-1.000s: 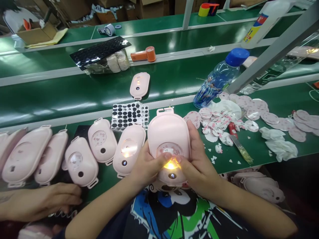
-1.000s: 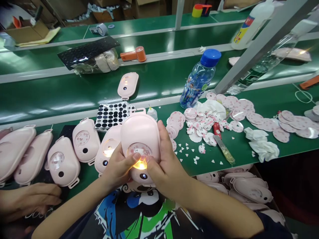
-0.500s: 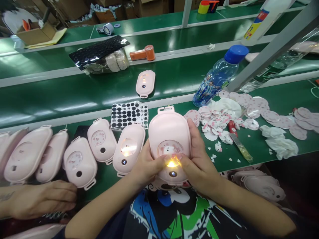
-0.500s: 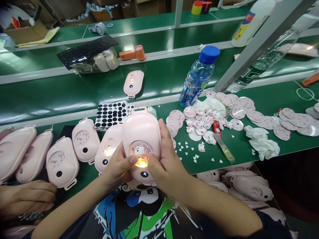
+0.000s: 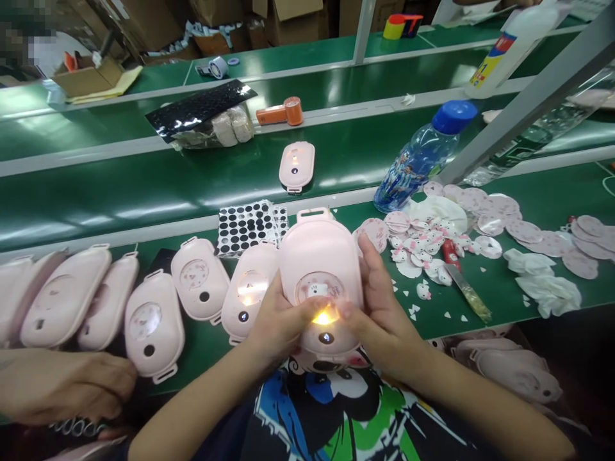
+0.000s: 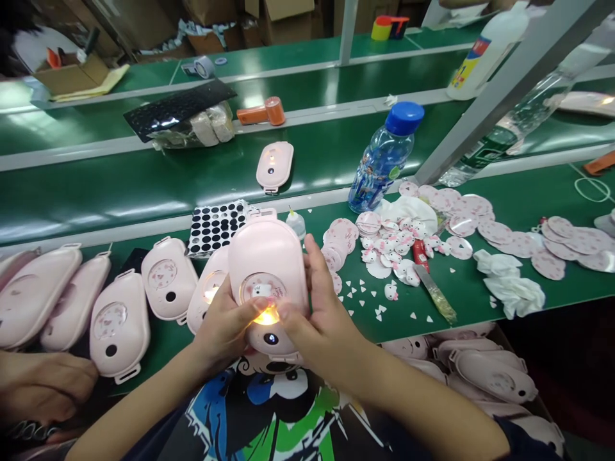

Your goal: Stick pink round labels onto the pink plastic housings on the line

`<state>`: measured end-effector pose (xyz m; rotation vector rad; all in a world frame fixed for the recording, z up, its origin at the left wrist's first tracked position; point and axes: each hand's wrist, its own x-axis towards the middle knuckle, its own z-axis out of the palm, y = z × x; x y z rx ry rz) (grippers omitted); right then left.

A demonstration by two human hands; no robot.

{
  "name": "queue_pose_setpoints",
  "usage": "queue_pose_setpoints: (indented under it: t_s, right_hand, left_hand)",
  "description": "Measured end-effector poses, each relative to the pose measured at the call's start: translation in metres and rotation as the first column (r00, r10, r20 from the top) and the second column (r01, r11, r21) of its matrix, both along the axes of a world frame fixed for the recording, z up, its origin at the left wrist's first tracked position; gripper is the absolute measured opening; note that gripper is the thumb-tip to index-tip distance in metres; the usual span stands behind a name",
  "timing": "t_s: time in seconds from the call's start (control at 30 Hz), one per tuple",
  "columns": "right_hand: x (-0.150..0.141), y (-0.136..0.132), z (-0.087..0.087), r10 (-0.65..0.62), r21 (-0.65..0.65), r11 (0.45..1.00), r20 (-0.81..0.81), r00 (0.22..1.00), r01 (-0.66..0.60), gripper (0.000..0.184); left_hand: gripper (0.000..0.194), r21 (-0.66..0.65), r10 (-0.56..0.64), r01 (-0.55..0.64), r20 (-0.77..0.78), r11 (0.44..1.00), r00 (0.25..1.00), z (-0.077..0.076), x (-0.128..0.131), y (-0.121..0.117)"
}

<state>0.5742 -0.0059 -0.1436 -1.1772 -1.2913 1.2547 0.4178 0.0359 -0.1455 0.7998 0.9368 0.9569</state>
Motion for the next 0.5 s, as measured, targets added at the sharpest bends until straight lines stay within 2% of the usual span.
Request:
queue_pose_setpoints:
  t_s: [0.07, 0.17, 0.3, 0.37, 0.43, 0.5]
  right_hand:
    - [0.006, 0.0, -0.001, -0.004, 0.061, 0.998, -0.049, 0.999, 0.007, 0.072]
    - [0.019, -0.004, -0.005, -0.039, 0.115, 0.992, -0.046, 0.998, 0.044, 0.056]
    - [0.036, -0.018, -0.025, -0.072, 0.116, 0.991, -0.001, 0.997, 0.072, 0.044]
    - [0.044, -0.027, -0.042, -0.115, 0.114, 0.988, 0.069, 0.991, 0.106, 0.044]
    - [0.053, -0.036, -0.062, -0.18, 0.132, 0.979, 0.208, 0.961, 0.155, 0.045]
    - [0.064, -0.04, -0.081, -0.28, 0.235, 0.952, 0.405, 0.87, 0.197, 0.045]
  left_hand:
    - [0.045, 0.002, 0.122, -0.122, -0.027, 0.992, 0.992, 0.002, -0.011, 0.011]
    - [0.045, 0.015, 0.277, -0.277, -0.033, 0.961, 0.96, 0.009, -0.039, 0.04]
    - [0.039, 0.142, 0.345, -0.332, -0.077, 0.932, 0.935, 0.021, -0.072, 0.097]
    - [0.04, 0.231, 0.412, -0.382, -0.102, 0.895, 0.905, 0.022, -0.08, 0.13]
    - [0.044, 0.26, 0.47, -0.433, -0.103, 0.863, 0.876, 0.02, -0.081, 0.163]
    - [0.04, 0.247, 0.472, -0.436, -0.114, 0.865, 0.874, 0.017, -0.08, 0.195]
